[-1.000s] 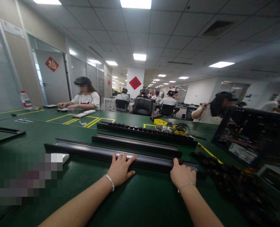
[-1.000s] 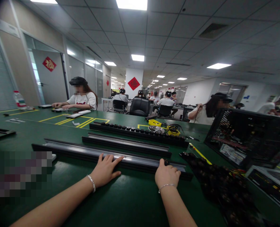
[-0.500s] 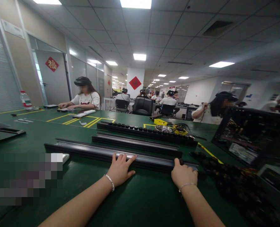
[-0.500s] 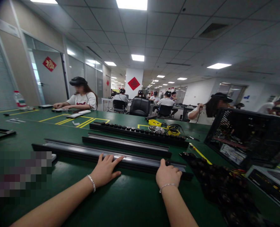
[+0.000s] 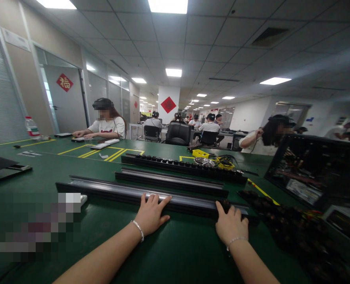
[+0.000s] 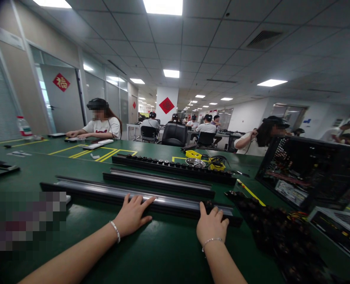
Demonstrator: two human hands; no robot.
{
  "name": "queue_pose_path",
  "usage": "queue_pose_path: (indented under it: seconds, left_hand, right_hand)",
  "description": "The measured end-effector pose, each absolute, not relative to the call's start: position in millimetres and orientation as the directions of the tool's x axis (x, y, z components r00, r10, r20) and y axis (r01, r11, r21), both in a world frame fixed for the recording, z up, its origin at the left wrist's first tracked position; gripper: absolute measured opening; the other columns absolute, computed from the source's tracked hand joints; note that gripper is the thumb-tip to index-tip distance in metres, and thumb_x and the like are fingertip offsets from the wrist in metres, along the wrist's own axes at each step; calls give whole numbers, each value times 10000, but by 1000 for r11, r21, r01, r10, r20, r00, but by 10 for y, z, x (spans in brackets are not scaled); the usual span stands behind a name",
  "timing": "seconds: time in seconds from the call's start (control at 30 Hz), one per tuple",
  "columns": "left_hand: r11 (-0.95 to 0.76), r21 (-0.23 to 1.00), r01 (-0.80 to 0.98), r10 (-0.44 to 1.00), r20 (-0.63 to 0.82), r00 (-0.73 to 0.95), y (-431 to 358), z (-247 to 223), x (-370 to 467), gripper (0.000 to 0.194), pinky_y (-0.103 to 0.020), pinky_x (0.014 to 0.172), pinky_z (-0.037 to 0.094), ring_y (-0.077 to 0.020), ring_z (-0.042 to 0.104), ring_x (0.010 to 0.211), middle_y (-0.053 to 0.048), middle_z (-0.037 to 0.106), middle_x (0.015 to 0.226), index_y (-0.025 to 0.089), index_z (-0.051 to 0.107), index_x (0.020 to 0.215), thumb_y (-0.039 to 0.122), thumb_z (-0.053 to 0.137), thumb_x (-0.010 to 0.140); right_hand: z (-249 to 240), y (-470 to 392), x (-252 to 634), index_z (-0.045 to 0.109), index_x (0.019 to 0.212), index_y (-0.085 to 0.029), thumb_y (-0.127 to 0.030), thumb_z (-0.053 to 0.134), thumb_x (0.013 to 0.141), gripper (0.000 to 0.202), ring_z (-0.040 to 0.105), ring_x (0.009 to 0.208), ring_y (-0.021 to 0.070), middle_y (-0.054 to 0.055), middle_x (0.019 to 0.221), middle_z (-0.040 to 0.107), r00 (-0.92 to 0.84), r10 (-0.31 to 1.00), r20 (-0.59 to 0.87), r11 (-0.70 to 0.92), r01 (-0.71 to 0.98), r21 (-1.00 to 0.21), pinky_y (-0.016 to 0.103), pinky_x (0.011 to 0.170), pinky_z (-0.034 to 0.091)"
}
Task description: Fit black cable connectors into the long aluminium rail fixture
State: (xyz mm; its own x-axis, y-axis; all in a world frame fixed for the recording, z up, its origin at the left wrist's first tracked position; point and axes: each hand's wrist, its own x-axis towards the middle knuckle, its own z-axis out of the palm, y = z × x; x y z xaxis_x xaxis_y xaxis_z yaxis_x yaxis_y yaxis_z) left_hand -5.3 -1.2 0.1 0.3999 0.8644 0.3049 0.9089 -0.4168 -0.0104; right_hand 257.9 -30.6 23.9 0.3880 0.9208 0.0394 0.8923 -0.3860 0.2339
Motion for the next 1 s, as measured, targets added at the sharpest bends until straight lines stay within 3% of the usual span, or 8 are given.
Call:
queue_pose_path:
  seconds: [0.23,0.53,1.0]
  left_hand:
    - [-417,-18,909,859,317,401,-16,-1,-53,638,-569,1000,172,-300,460,1114,-90,543,1134,382,283,1385,529,498,803]
    - [-419,-7,908,865,301,402,-11,19,-52,635,-577,999,169,-303,458,1126,-96,542,1146,383,283,1384,512,505,803]
    - [-414,7,910,875,279,396,-28,44,-46,635,-577,1012,152,-309,441,1162,-100,539,1165,381,279,1388,513,498,806]
  right_hand:
    - [202,-376,2608,151,1453,-277,-265,371,837,654,256,1329,333,152,1451,306,370,927,59,-374,900,225,517,1005,224]
    - [247,-326,2670,154,1449,-298,-313,388,836,656,252,1331,341,146,1462,293,399,917,1,-391,898,205,536,1014,214]
    - [212,-313,2750,204,1443,-285,-320,360,834,629,290,1300,365,151,1432,336,414,909,41,-415,892,177,550,996,218]
